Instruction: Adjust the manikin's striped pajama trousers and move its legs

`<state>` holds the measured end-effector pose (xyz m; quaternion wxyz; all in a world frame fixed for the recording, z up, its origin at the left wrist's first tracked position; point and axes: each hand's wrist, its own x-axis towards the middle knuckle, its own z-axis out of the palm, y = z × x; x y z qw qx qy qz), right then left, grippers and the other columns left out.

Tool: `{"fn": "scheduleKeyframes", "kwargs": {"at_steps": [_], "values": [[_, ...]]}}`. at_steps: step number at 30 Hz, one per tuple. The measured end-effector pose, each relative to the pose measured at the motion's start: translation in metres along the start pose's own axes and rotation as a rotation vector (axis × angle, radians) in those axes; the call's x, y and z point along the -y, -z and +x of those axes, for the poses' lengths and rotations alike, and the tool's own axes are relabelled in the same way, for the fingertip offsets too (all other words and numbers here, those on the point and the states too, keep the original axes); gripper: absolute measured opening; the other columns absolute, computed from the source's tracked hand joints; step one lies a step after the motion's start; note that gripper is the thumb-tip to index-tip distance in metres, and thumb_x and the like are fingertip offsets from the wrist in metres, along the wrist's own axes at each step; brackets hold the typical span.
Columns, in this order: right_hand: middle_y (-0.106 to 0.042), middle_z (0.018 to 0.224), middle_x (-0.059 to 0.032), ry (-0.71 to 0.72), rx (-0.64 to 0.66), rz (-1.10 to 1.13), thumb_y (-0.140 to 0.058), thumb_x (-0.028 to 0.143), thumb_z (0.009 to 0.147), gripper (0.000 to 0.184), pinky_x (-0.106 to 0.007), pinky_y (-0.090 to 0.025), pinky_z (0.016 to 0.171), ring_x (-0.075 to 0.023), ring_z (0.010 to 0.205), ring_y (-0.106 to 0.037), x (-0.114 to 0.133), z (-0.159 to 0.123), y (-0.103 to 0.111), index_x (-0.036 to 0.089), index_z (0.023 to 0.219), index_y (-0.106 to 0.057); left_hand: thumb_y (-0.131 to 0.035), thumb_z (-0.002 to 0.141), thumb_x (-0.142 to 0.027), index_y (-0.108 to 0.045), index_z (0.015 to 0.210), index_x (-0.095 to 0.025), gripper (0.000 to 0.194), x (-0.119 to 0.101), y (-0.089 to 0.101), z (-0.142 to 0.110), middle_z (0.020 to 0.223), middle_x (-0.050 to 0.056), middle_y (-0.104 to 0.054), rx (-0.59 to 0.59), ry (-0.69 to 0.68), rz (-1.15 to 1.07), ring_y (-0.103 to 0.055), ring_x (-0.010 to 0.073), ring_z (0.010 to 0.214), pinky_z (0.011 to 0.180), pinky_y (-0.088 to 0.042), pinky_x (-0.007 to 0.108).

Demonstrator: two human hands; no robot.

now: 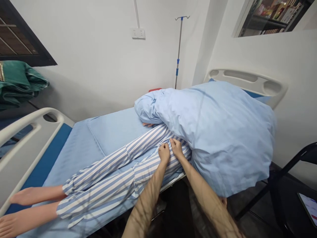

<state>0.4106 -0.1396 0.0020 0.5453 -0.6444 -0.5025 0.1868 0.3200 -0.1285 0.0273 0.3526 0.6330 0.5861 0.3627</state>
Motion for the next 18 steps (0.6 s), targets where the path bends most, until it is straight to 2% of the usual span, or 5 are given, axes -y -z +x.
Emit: {"fn": "scheduleKeyframes", "kwargs": {"at_steps": [5,9,11,15,18], "values": [[-0.039,0.053,0.0031,-0.035,0.047,-0.044,-0.042,0.039,0.092,0.039,-0.028,-0.027,0.061,-0.0121,0.060,-0.032,0.006,0.006,-0.001,0.023,0.058,-0.031,-0.042,0.095,-0.022,-0.056,0.070,-0.019,0.028,0.006,-0.004,-0.010,0.079,0.014,-0.068,0.089,-0.078,0.204,-0.051,0.0195,0.071,0.068,-0.024,0.033],[-0.040,0.053,0.0032,0.062,0.137,-0.148,-0.045,0.041,0.090,0.038,-0.029,-0.025,0.060,-0.0119,0.058,-0.031,0.016,0.016,0.013,0.022,0.058,-0.035,-0.043,0.095,-0.022,-0.059,0.071,-0.019,0.029,0.006,-0.003,-0.010,0.080,0.016,-0.069,0.101,-0.075,0.226,-0.053,0.0207,0.070,0.068,-0.022,0.034],[-0.042,0.053,0.0027,0.087,0.111,-0.162,-0.043,0.045,0.089,0.038,-0.029,-0.026,0.060,-0.0120,0.057,-0.032,0.013,0.017,0.022,0.023,0.059,-0.035,-0.043,0.095,-0.024,-0.060,0.071,-0.020,0.030,0.007,-0.005,-0.009,0.080,0.016,-0.069,0.099,-0.081,0.244,-0.054,0.0211,0.072,0.068,-0.022,0.035],[-0.048,0.053,-0.0017,-0.027,-0.056,-0.206,-0.036,0.047,0.087,0.036,-0.030,-0.031,0.059,-0.0149,0.057,-0.037,-0.004,0.009,0.033,0.024,0.059,-0.036,-0.042,0.095,-0.026,-0.061,0.071,-0.020,0.031,0.010,-0.014,-0.011,0.082,0.016,-0.070,0.082,-0.083,0.254,-0.056,0.0211,0.075,0.069,-0.023,0.035],[-0.051,0.053,-0.0037,-0.057,-0.087,-0.287,-0.036,0.046,0.085,0.035,-0.030,-0.032,0.057,-0.0158,0.056,-0.038,-0.012,0.004,0.034,0.025,0.057,-0.036,-0.039,0.095,-0.026,-0.061,0.071,-0.020,0.033,0.010,-0.015,-0.011,0.081,0.014,-0.069,0.135,-0.098,0.237,-0.056,0.0197,0.076,0.068,-0.026,0.033]]}}
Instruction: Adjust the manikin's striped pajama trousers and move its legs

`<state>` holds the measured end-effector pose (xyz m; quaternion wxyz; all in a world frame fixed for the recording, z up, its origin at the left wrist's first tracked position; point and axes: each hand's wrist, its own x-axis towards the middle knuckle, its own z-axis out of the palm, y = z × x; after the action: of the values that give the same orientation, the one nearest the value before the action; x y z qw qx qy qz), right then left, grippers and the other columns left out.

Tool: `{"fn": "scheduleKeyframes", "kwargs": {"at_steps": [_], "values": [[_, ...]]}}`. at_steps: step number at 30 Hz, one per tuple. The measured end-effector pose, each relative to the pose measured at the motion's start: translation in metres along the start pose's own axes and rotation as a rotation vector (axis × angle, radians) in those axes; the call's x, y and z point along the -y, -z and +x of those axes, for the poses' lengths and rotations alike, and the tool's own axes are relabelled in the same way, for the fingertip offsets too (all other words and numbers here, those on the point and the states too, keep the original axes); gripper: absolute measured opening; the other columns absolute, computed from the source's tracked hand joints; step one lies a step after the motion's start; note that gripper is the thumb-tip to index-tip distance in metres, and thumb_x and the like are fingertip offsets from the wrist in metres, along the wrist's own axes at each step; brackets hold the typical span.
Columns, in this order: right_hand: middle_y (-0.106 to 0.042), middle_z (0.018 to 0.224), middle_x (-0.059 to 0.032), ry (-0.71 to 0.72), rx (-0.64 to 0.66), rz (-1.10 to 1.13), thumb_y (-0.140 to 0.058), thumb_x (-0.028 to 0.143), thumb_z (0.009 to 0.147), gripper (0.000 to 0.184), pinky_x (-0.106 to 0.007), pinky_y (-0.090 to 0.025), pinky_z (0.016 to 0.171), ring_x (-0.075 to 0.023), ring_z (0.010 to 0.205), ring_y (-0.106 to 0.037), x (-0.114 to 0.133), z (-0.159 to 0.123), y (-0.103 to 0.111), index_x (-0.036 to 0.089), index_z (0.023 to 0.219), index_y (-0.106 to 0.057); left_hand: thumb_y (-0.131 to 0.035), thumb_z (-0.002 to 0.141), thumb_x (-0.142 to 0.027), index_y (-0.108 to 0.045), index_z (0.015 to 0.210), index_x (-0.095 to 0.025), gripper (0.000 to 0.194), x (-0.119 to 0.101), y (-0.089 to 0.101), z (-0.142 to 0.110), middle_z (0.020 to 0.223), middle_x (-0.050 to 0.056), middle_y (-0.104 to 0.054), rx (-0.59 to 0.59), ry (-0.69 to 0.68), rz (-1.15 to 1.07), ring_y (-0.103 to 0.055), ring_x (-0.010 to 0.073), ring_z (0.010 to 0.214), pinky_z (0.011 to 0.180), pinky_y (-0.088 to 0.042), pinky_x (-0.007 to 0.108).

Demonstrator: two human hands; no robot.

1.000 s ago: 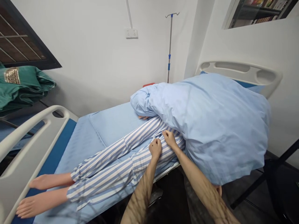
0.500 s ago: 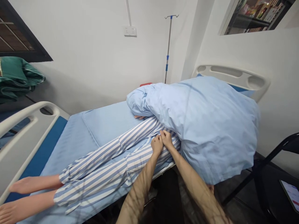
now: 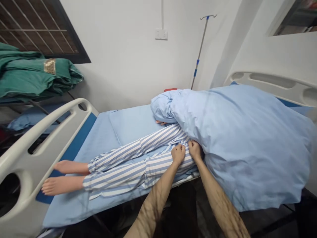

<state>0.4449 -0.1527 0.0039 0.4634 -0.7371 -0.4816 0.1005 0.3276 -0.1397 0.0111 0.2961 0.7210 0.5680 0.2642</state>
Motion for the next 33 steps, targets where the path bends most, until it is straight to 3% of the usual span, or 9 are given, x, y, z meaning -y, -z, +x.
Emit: {"fn": "scheduleKeyframes", "kwargs": {"at_steps": [3,7,14,20,23,28,31,33], "values": [[-0.047,0.051,-0.0022,0.023,0.016,-0.030,-0.036,0.046,0.083,0.035,-0.030,-0.031,0.056,-0.0153,0.055,-0.037,0.001,-0.001,0.000,0.025,0.055,-0.035,-0.044,0.092,-0.027,-0.058,0.065,-0.020,0.031,0.014,0.016,-0.001,0.073,0.007,-0.066,0.093,-0.044,-0.024,-0.054,0.0163,0.071,0.066,-0.029,0.029],[-0.043,0.049,-0.0008,-0.007,0.023,-0.063,-0.038,0.045,0.081,0.034,-0.030,-0.029,0.055,-0.0145,0.054,-0.035,0.001,-0.002,0.002,0.024,0.054,-0.035,-0.048,0.088,-0.025,-0.051,0.055,-0.019,0.034,0.071,0.069,-0.011,0.060,0.001,-0.058,0.139,-0.029,-0.005,-0.051,0.0129,0.065,0.065,-0.033,0.025],[-0.053,0.056,-0.0113,-0.051,0.050,-0.155,-0.038,0.043,0.081,0.036,-0.040,-0.032,0.061,-0.0203,0.056,-0.037,-0.007,-0.001,-0.001,0.026,0.050,-0.031,-0.042,0.089,-0.025,-0.051,0.057,-0.019,0.034,0.194,0.200,-0.050,0.061,0.000,-0.057,-0.042,0.202,0.145,-0.053,0.0133,0.068,0.069,-0.036,0.023],[-0.058,0.061,-0.0152,-0.067,0.107,-0.340,-0.040,0.036,0.084,0.038,-0.042,-0.030,0.062,-0.0229,0.057,-0.044,0.000,-0.002,-0.001,0.026,0.048,-0.040,-0.041,0.091,-0.026,-0.054,0.064,-0.020,0.031,0.267,0.280,-0.084,0.073,0.003,-0.066,-0.185,0.362,0.258,-0.058,0.0171,0.079,0.072,-0.036,0.024],[-0.060,0.064,-0.0130,-0.051,0.144,-0.495,-0.045,0.032,0.086,0.034,-0.038,-0.030,0.062,-0.0220,0.058,-0.049,0.008,-0.002,0.001,0.025,0.053,-0.048,-0.041,0.093,-0.029,-0.060,0.072,-0.020,0.030,0.295,0.296,-0.093,0.086,0.006,-0.072,-0.223,0.441,0.363,-0.061,0.0195,0.085,0.072,-0.037,0.025],[-0.057,0.061,-0.0076,-0.049,0.263,-0.658,-0.058,0.034,0.083,0.031,-0.034,-0.029,0.060,-0.0216,0.059,-0.051,0.034,-0.002,-0.002,0.025,0.056,-0.046,-0.040,0.094,-0.032,-0.068,0.087,-0.021,0.031,0.313,0.287,-0.096,0.094,0.010,-0.074,-0.266,0.424,0.507,-0.064,0.0235,0.086,0.071,-0.037,0.029],[-0.058,0.063,-0.0067,0.046,0.308,-0.659,-0.062,0.033,0.082,0.024,-0.033,-0.028,0.061,-0.0206,0.062,-0.052,0.068,-0.009,-0.029,0.024,0.063,-0.050,-0.039,0.094,-0.033,-0.070,0.089,-0.021,0.033,0.315,0.281,-0.095,0.091,0.010,-0.073,-0.271,0.383,0.506,-0.064,0.0239,0.082,0.070,-0.036,0.029],[-0.061,0.067,-0.0057,0.145,0.367,-0.605,-0.064,0.030,0.080,0.014,-0.031,-0.029,0.062,-0.0188,0.064,-0.052,0.105,-0.019,-0.065,0.022,0.072,-0.056,-0.039,0.094,-0.031,-0.070,0.089,-0.020,0.033,0.317,0.279,-0.095,0.091,0.010,-0.073,-0.272,0.356,0.489,-0.064,0.0234,0.080,0.068,-0.036,0.029]]}}
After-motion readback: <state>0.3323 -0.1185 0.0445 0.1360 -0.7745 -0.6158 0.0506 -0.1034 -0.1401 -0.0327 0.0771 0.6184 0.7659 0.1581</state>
